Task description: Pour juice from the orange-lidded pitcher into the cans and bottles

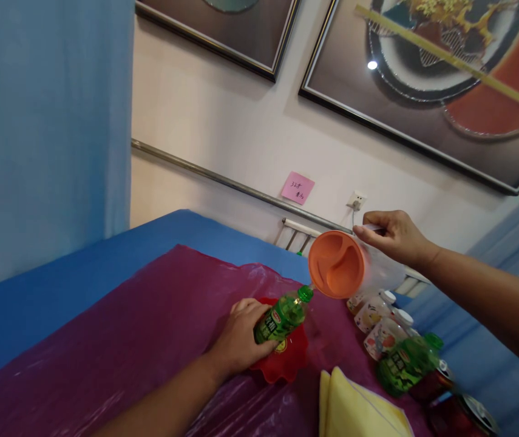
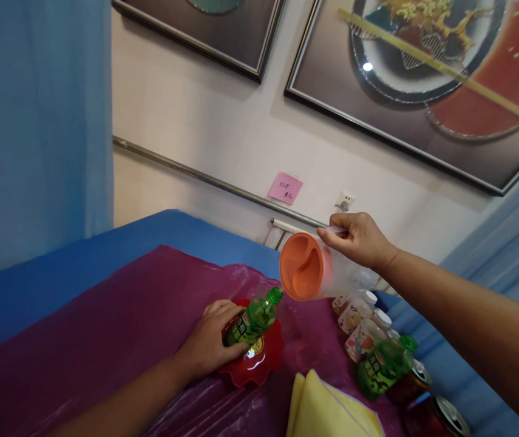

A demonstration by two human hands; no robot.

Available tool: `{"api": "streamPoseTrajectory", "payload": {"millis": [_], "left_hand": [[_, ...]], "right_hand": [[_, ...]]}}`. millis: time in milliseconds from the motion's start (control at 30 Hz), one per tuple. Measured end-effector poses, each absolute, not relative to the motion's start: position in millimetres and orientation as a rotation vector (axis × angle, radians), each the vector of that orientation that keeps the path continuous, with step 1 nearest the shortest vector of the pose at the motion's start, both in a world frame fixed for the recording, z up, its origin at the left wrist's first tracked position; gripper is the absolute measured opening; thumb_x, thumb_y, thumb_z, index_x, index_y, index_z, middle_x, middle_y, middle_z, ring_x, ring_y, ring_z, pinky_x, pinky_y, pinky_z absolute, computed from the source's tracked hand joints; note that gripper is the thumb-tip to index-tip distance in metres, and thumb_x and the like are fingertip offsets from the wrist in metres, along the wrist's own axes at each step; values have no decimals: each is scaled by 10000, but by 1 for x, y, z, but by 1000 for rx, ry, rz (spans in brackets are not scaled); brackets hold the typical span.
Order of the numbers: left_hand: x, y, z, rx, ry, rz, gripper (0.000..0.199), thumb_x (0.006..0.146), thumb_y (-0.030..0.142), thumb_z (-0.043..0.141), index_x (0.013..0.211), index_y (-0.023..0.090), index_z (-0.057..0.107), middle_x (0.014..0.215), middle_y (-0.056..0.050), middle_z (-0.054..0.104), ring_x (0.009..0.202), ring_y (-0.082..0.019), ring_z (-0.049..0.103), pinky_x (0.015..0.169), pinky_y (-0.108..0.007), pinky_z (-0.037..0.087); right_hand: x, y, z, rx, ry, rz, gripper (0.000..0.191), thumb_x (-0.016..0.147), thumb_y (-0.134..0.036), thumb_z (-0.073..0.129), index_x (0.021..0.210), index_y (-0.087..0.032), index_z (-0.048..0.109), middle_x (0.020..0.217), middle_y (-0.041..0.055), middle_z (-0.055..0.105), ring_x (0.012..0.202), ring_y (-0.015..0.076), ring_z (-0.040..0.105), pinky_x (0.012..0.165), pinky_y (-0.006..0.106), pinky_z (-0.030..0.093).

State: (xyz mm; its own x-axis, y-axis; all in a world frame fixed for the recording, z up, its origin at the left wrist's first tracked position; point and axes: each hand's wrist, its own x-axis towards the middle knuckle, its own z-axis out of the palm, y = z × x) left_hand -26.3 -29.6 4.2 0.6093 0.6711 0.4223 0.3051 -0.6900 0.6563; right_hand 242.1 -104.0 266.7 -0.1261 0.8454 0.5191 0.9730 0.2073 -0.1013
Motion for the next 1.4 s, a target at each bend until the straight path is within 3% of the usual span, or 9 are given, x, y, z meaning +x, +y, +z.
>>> {"api": "streamPoseTrajectory", "payload": {"millis": [833,1400], "left_hand": [[-27,-29,4,2311,759,955,411,652,295,798,1046,247,693,1092,-49,724,1067,-292,596,954,-437,448],[-26,-28,1,2308,763,917,497,639,267,833,1111,233,684,1119,-55,720,1101,-301,582,989,-446,431]], "right_hand": [[243,-102,264,-1666,-2042,-347,485,869,-536,570,564,-227,351,540,-43,321,524,106,311,504,275,252],[242,-100,266,-1676,-2065,-333,476,866,-515,568,561,-232,337,535,-47,290,524,108,296,502,281,245]]}}
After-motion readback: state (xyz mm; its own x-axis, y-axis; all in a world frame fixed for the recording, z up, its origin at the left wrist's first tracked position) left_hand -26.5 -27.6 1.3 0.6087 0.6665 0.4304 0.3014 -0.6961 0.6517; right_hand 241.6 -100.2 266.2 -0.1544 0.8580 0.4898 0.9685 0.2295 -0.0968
